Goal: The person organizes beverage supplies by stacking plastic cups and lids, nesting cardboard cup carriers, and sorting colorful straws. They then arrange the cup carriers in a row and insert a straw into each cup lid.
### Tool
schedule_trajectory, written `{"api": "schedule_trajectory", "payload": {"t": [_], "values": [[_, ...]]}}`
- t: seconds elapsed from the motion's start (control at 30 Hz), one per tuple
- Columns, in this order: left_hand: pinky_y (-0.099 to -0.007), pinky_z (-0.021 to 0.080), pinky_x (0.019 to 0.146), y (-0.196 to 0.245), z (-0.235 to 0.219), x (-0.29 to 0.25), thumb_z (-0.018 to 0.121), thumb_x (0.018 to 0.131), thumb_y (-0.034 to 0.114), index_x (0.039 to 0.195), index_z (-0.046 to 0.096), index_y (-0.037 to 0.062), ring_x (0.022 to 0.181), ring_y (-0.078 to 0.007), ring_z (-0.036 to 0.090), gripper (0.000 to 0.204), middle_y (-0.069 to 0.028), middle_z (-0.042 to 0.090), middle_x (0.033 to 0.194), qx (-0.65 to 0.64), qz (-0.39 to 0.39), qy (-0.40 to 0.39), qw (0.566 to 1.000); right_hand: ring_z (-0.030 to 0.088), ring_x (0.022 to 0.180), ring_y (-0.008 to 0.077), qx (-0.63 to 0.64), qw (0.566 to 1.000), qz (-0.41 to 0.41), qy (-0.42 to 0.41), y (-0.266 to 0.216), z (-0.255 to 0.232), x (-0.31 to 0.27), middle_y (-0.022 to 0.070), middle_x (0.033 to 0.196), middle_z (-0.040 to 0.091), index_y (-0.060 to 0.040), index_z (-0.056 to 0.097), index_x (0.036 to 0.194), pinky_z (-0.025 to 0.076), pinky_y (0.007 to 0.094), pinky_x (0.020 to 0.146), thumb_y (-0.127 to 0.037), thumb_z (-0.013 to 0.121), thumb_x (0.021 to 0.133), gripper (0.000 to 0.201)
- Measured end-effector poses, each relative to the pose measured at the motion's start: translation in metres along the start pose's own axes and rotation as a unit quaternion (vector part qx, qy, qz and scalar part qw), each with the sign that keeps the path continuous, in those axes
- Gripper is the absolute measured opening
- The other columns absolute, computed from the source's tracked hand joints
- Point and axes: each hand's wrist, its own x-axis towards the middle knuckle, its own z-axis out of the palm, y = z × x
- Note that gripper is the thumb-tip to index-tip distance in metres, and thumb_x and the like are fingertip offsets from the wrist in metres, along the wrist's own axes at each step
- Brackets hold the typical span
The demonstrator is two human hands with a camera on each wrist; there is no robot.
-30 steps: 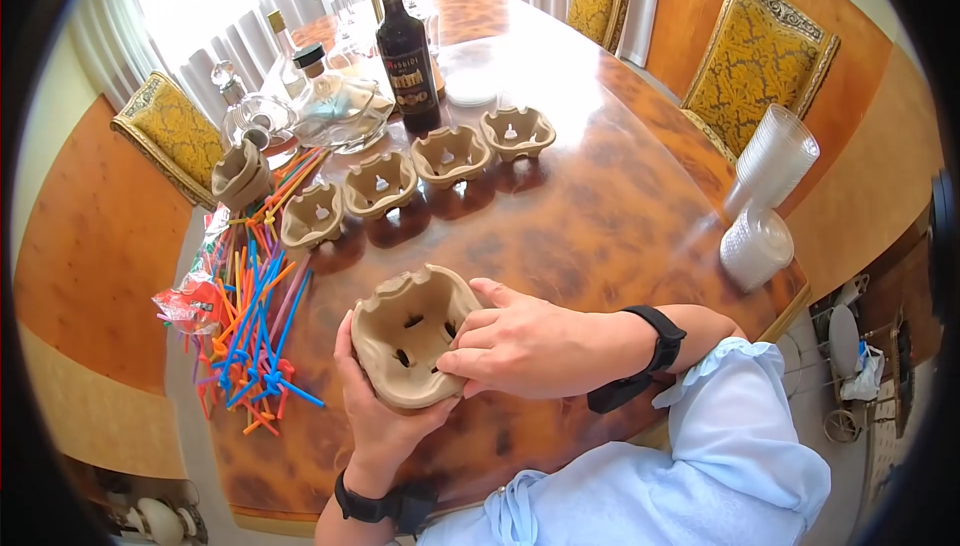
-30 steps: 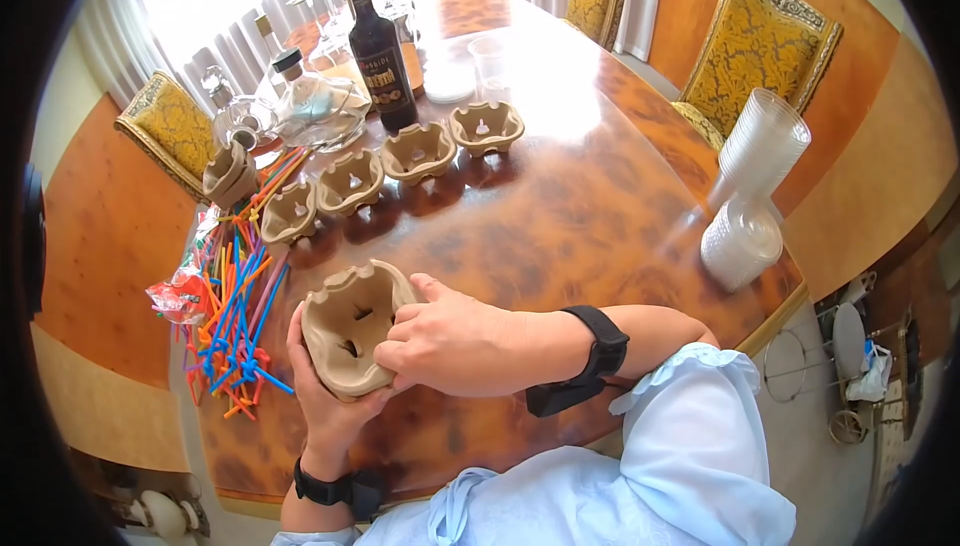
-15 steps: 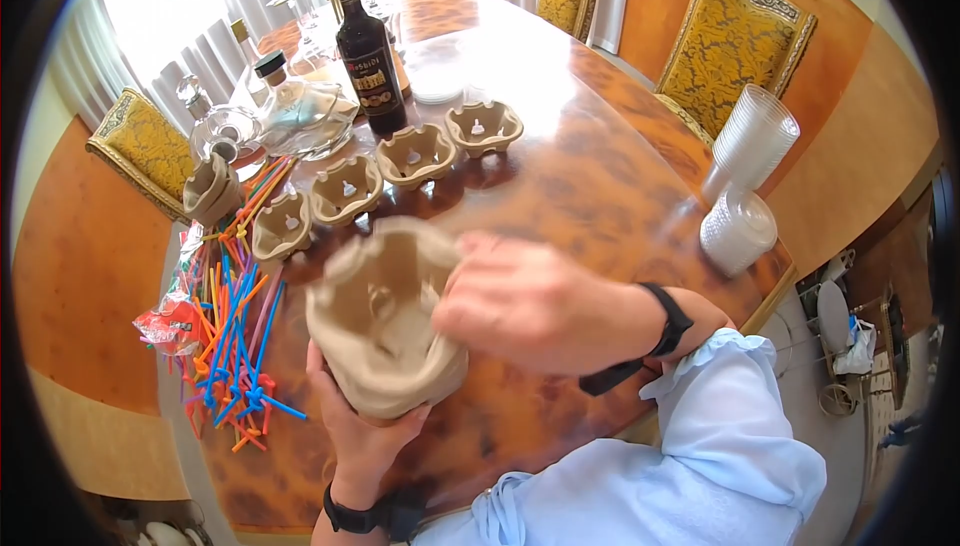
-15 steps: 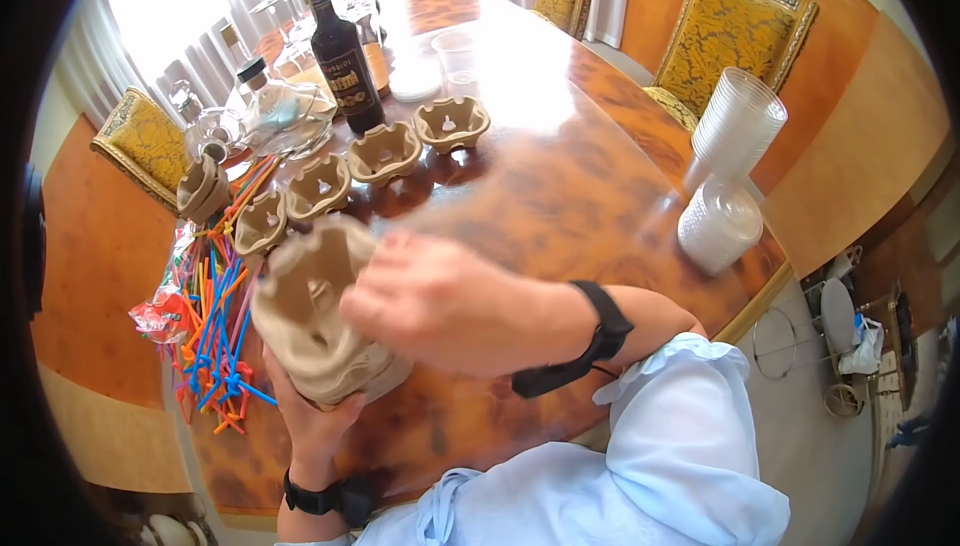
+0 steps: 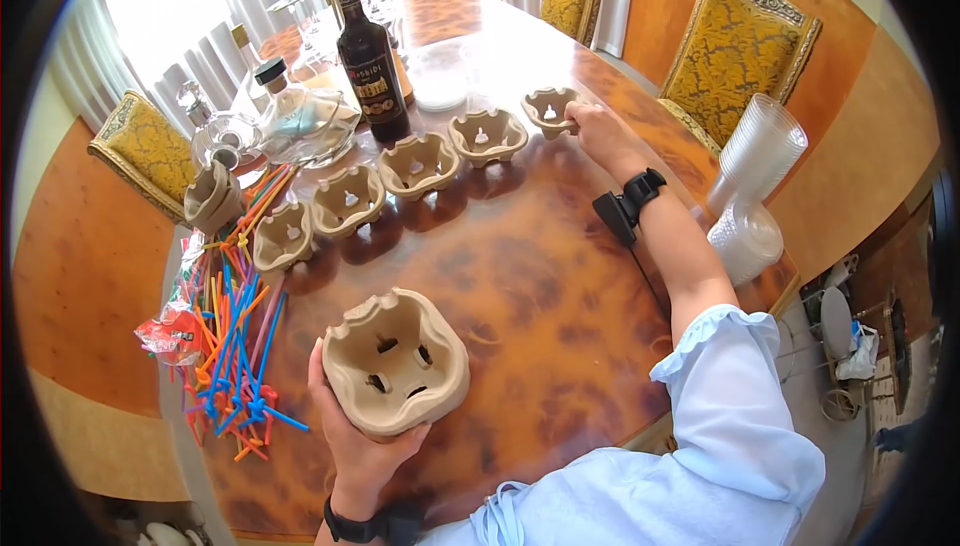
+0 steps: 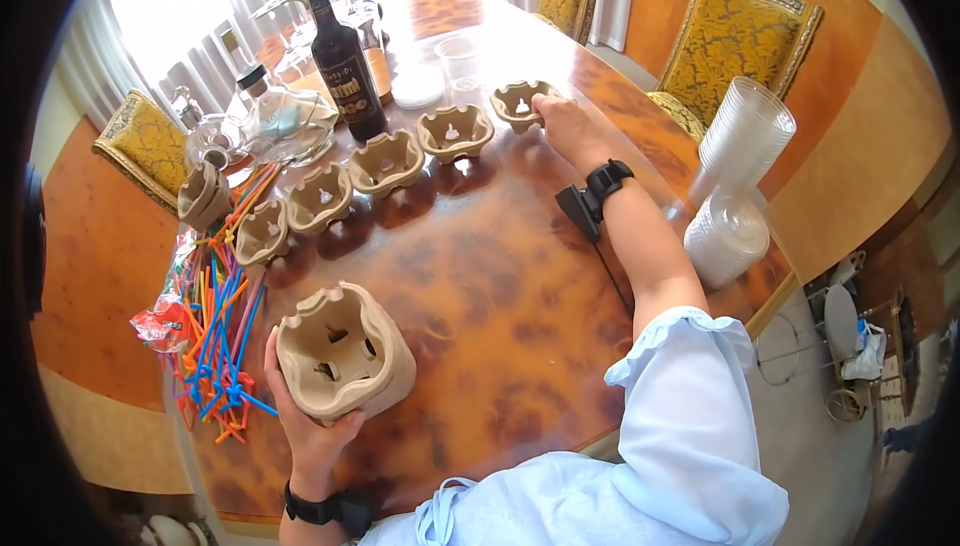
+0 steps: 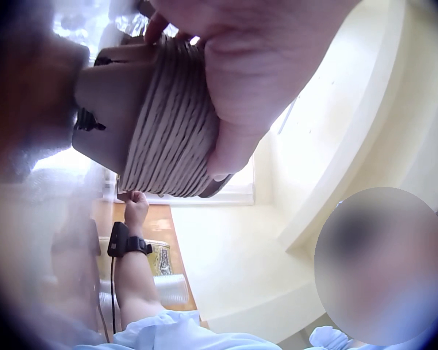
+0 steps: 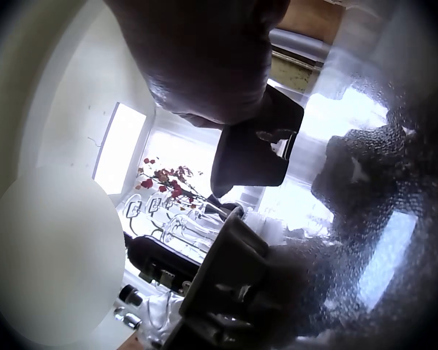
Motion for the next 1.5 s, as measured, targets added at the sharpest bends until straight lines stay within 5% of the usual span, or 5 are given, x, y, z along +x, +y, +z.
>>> {"api": "schedule_trajectory", "payload": {"t": [0.3,0.57,0.93,1.23,1.5], "values": [[-0.0374,0.033,0.105,0.002,0.001,0.000,0.085,0.058,0.029,0.144,0.009,0.0025,0.129,-0.0257,0.035,0.118,-0.0121,0.029,0.141,-0.011,-0.012,0.009,1.000,0.060,0.094,0.0317,-0.094,0.991,-0.055,0.072,-0.013,0.016,-0.001,0.0139,0.095,0.064,-0.0068,0.061,0.096,0.045,0.0418,0.084,-0.002,0.048,0.080,0.021],[-0.0379,0.033,0.105,-0.010,0.005,-0.003,0.084,0.060,0.025,0.144,0.010,0.0031,0.128,-0.0264,0.036,0.114,-0.0133,0.030,0.141,0.010,0.044,0.018,0.999,0.059,0.099,0.0289,0.201,0.869,-0.451,-0.008,-0.222,-0.088,-0.101,0.0120,0.098,0.061,-0.0018,0.057,0.102,0.041,0.0446,0.094,-0.018,0.066,0.078,0.029],[-0.0368,0.034,0.103,-0.006,0.007,-0.006,0.083,0.058,0.020,0.142,0.014,0.0029,0.123,-0.0241,0.040,0.110,-0.0129,0.035,0.135,0.062,0.085,0.004,0.994,0.059,0.070,0.0218,0.275,0.849,-0.418,-0.171,-0.253,-0.074,-0.131,0.0030,0.064,0.054,-0.0077,0.052,0.080,0.037,0.0409,0.098,-0.011,0.059,0.078,0.008],[-0.0369,0.033,0.104,-0.002,0.008,-0.004,0.082,0.059,0.022,0.143,0.013,0.0022,0.125,-0.0246,0.039,0.111,-0.0142,0.034,0.137,0.073,0.064,0.014,0.995,0.056,0.061,0.0173,0.158,0.853,-0.497,0.024,-0.263,-0.068,-0.137,0.0027,0.065,0.051,-0.0035,0.051,0.071,0.040,0.0303,0.061,-0.013,0.055,0.074,0.011],[-0.0378,0.033,0.104,-0.013,-0.002,-0.008,0.082,0.059,0.022,0.144,0.011,0.0024,0.125,-0.0253,0.037,0.112,-0.0142,0.031,0.139,0.072,0.051,0.010,0.996,0.054,0.065,0.0179,0.187,0.866,-0.462,0.029,-0.243,-0.092,-0.113,0.0028,0.075,0.052,-0.0041,0.056,0.088,0.046,0.0315,0.068,-0.009,0.057,0.076,0.014]]}}
